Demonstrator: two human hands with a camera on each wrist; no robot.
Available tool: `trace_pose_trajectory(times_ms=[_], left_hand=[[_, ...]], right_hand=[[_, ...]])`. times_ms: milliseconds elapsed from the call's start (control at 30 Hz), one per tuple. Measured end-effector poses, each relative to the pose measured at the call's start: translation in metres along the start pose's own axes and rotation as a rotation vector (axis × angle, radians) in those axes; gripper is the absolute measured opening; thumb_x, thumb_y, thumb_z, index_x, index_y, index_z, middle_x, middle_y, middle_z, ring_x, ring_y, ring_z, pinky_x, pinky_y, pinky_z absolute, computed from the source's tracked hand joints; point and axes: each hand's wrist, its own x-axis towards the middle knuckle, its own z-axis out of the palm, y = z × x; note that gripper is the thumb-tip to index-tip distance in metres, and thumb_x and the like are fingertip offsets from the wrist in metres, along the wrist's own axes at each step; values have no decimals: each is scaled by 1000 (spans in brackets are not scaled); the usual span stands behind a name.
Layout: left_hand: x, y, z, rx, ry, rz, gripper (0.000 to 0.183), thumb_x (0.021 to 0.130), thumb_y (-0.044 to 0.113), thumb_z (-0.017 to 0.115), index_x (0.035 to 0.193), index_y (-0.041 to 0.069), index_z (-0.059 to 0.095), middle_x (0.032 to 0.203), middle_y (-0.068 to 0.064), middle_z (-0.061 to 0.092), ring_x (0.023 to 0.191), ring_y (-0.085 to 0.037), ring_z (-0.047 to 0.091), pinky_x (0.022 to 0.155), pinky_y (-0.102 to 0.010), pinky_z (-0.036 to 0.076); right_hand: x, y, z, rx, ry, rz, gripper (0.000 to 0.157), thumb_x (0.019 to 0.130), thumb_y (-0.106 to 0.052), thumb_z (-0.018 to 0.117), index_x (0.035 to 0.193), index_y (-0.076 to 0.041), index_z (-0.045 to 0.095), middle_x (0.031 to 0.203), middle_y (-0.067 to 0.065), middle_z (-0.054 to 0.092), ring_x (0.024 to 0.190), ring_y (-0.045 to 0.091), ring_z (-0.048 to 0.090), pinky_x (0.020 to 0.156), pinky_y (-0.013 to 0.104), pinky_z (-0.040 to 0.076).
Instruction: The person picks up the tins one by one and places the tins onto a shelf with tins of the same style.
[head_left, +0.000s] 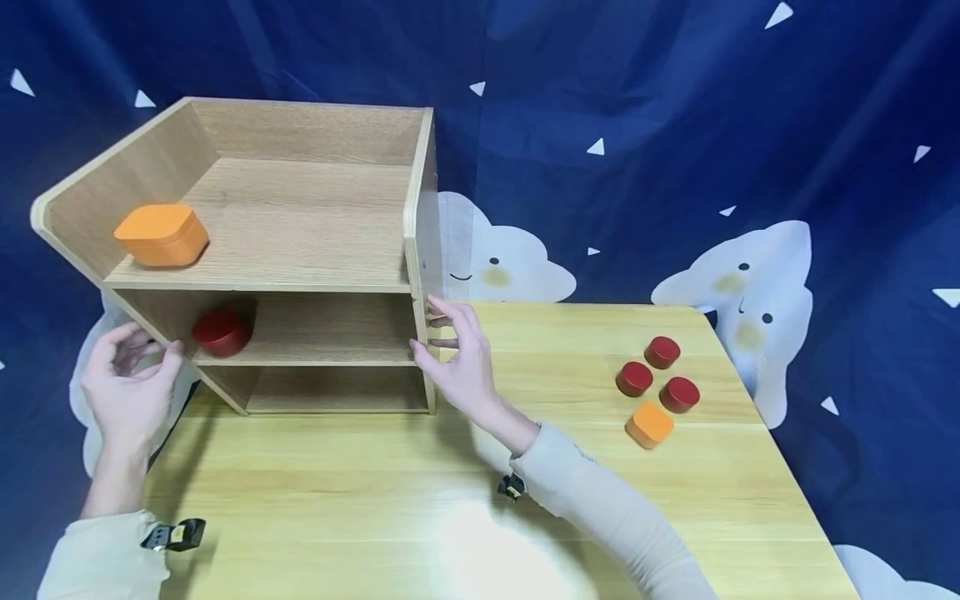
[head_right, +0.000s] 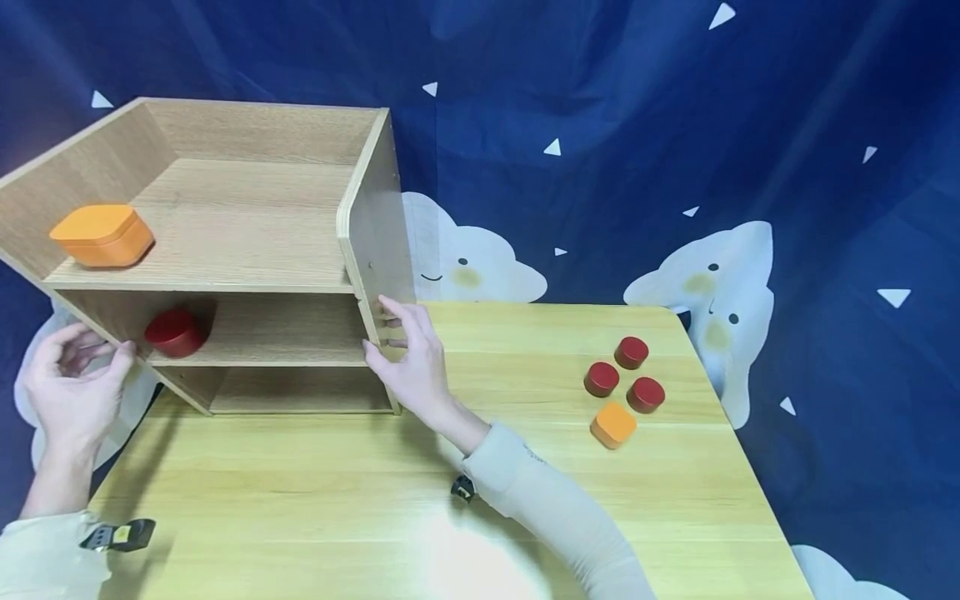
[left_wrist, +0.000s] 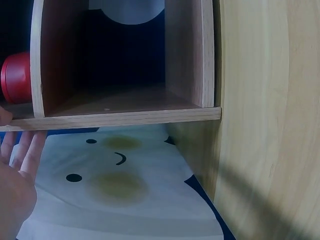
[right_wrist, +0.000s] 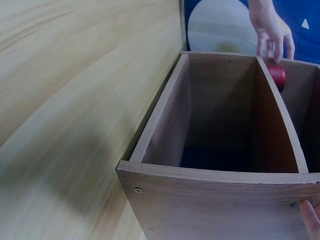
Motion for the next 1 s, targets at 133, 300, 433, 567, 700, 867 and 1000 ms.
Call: trace_pose_trajectory(times_ms=[133, 300, 433, 567, 700, 867, 1000], left_hand=[[-1, 1, -3, 16, 1, -6, 44, 83, -11, 71, 115, 20, 72, 94, 21, 72, 81, 8, 68, 69, -2, 59], [-4, 1, -5, 55, 0, 3, 44, 84, -11, 71, 116, 19, 73, 95, 25, 71, 81, 10, 67, 69, 0, 57], [-7, 3, -5, 58, -6, 5, 44, 84, -12, 71, 116, 18, 73, 95, 25, 72, 81, 10, 67, 69, 0, 57], [-9, 6, -3, 45, -5, -9, 44, 84, -13, 71, 118, 15, 74, 95, 23, 72, 80, 8, 67, 69, -1, 58], [-10, 8, -1, 24, -3, -13, 44, 84, -15, 70, 117, 14, 74, 94, 22, 73, 79, 7, 67, 69, -2, 59], [-12, 9, 2, 17, -15, 6, 45, 83, -15, 70, 116, 15, 74, 94, 22, 72, 80, 8, 67, 69, -2, 59], [-14, 10, 4, 38, -21, 10, 45, 84, -13, 70, 116, 18, 73, 93, 24, 71, 81, 8, 66, 69, -1, 58]], right_hand=[[-1, -1, 1, 10, -1, -5, 65, 85, 2, 78, 146, -7, 57, 128, 21, 62, 107, 37, 70, 79, 31, 71], [-2, -2, 2, 25, 5, -16, 63, 85, 3, 78, 145, -5, 58, 125, 22, 63, 106, 40, 70, 78, 29, 70], [-3, -2, 0, 18, 19, -20, 63, 84, 3, 77, 144, -3, 59, 125, 23, 63, 105, 39, 71, 78, 24, 69], [-4, -2, -2, 11, 25, -22, 63, 84, 4, 77, 144, -3, 59, 125, 23, 63, 105, 38, 71, 78, 21, 68], [-4, -1, -5, 3, 28, -29, 64, 83, 4, 77, 144, -3, 59, 126, 22, 63, 105, 37, 72, 79, 21, 68], [-5, 0, -8, -5, 36, -32, 64, 83, 5, 77, 144, -3, 59, 126, 22, 63, 105, 36, 72, 79, 22, 69], [-5, 0, -12, -6, 45, -37, 64, 83, 6, 77, 143, -3, 59, 126, 22, 64, 105, 37, 72, 79, 22, 69]])
